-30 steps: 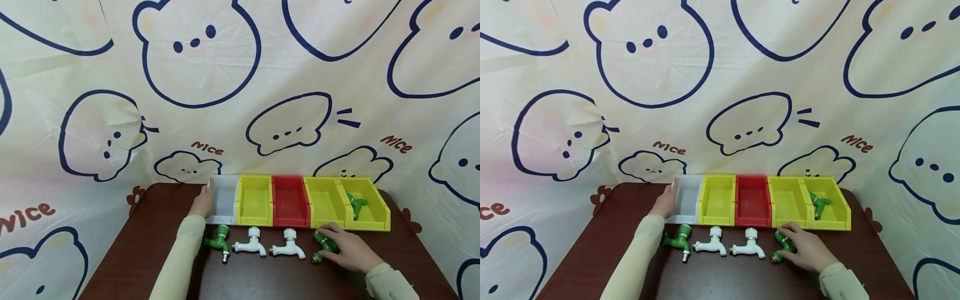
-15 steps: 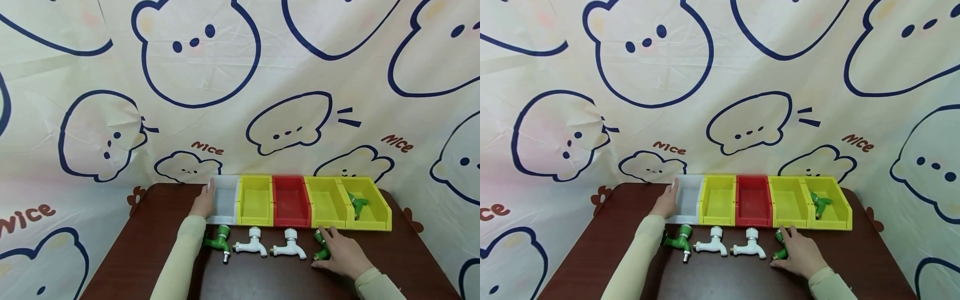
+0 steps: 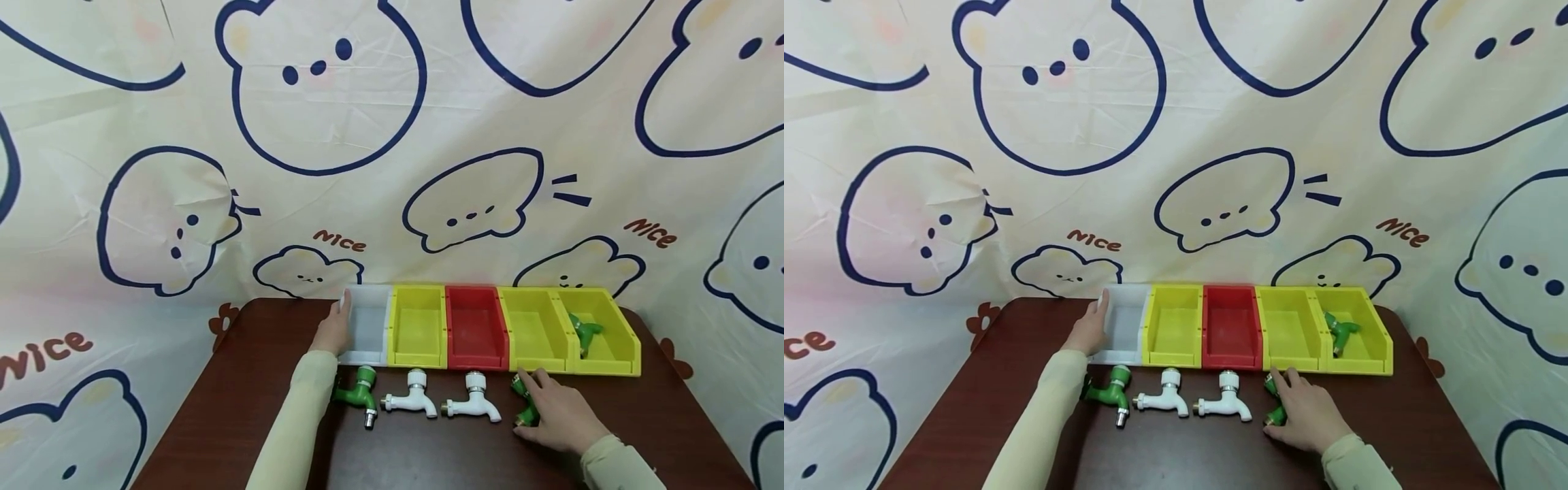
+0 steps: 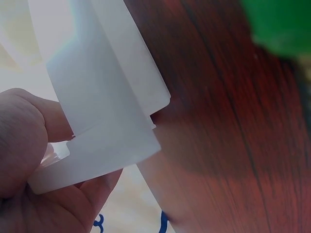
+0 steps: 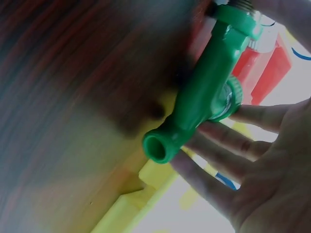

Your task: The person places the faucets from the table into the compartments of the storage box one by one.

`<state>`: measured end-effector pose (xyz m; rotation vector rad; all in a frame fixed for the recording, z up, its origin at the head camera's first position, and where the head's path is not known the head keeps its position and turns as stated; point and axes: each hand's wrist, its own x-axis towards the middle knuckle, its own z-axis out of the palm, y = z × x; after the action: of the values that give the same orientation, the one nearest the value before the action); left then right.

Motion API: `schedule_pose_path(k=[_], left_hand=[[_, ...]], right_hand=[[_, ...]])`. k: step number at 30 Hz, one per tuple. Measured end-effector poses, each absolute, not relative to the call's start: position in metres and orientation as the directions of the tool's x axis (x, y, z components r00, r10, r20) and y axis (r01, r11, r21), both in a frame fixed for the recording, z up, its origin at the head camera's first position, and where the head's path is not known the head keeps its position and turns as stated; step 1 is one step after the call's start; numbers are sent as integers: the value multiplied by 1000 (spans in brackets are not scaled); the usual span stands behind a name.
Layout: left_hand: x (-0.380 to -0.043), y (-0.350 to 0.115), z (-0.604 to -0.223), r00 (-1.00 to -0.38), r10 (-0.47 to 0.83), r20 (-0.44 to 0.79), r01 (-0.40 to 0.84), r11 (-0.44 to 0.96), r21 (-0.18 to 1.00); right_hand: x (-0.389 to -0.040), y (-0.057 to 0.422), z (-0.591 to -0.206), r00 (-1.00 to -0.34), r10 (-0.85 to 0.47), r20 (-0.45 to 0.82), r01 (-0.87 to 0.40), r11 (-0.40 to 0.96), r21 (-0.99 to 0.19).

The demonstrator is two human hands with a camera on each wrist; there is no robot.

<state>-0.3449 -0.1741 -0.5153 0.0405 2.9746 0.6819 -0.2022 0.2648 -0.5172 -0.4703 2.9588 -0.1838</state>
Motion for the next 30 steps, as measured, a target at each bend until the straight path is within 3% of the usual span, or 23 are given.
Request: schedule_pose_path(k=[15, 23, 30], left_hand=[[-345, -174, -512, -997, 49, -55, 22, 910, 415], [-343, -172, -512, -997, 50, -62, 19, 903, 429], [-342, -172, -514, -996, 46, -70, 11, 899, 438]], right_hand=[[-210, 274, -486, -930, -368, -19, -363, 922, -136], [-241, 283, -463, -946, -306, 105, -317, 943, -99], [-271, 288, -451, -952, -286, 113, -296, 951, -90]])
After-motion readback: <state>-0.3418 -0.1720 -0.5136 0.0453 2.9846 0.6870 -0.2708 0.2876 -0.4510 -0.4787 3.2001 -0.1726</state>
